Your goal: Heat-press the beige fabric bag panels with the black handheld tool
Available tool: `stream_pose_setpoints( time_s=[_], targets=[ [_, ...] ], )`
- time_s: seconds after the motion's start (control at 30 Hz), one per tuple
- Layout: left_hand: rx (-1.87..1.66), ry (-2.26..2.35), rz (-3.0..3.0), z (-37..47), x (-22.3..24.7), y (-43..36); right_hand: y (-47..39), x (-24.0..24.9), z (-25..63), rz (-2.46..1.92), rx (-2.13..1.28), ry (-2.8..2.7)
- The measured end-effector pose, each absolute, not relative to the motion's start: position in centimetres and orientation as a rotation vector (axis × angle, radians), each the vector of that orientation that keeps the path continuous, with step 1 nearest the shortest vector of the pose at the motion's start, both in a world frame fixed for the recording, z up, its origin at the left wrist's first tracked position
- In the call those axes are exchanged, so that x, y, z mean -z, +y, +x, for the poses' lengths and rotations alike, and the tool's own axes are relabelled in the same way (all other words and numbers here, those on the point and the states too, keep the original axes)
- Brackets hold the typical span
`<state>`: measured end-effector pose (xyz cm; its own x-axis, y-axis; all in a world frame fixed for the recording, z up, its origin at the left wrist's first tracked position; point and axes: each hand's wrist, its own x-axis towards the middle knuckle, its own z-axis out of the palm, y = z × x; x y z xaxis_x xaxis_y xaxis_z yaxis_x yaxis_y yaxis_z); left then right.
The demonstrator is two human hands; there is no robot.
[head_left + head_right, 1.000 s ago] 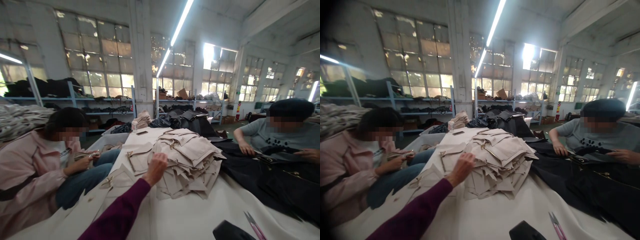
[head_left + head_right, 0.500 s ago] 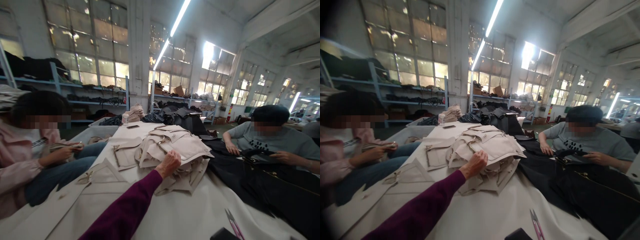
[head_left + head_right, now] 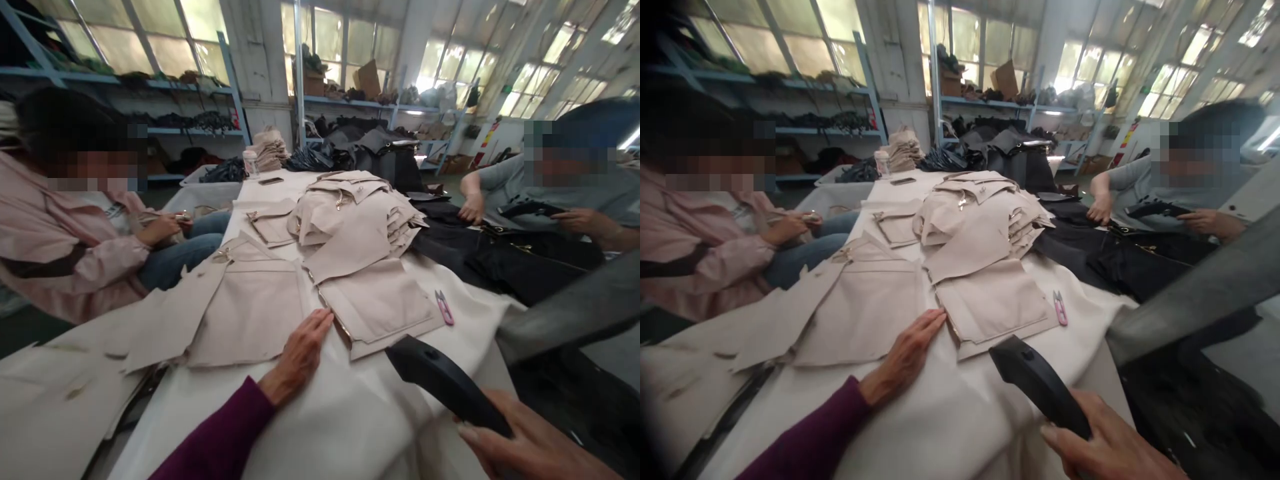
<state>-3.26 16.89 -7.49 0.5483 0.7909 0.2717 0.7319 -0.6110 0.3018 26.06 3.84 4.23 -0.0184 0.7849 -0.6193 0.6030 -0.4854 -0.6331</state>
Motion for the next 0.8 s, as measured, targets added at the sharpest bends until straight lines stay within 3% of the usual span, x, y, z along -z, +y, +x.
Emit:
stream_pose_setpoints(
  time_s=[0.2, 0.43, 0.63, 0.8],
  targets=[
    [-0.680, 1.167, 2.581, -3.6, 8.0, 16.8, 5.6, -5.0, 20.9, -1.915, -1.609, -1.588],
    [-0.906, 1.150, 2.572, -2.9, 8.2, 17.2, 7.5, -2.5, 20.6, -1.834, -1.671, -1.580],
    [-0.588, 1.000, 2.714, -2.3, 8.0, 17.8, 9.2, -2.6, 20.2, -1.844, -1.634, -1.575],
    [-0.610, 1.033, 2.688, -2.4, 8.3, 17.8, 10.8, -3.7, 20.4, -1.927, -1.455, -1.544]
  ],
)
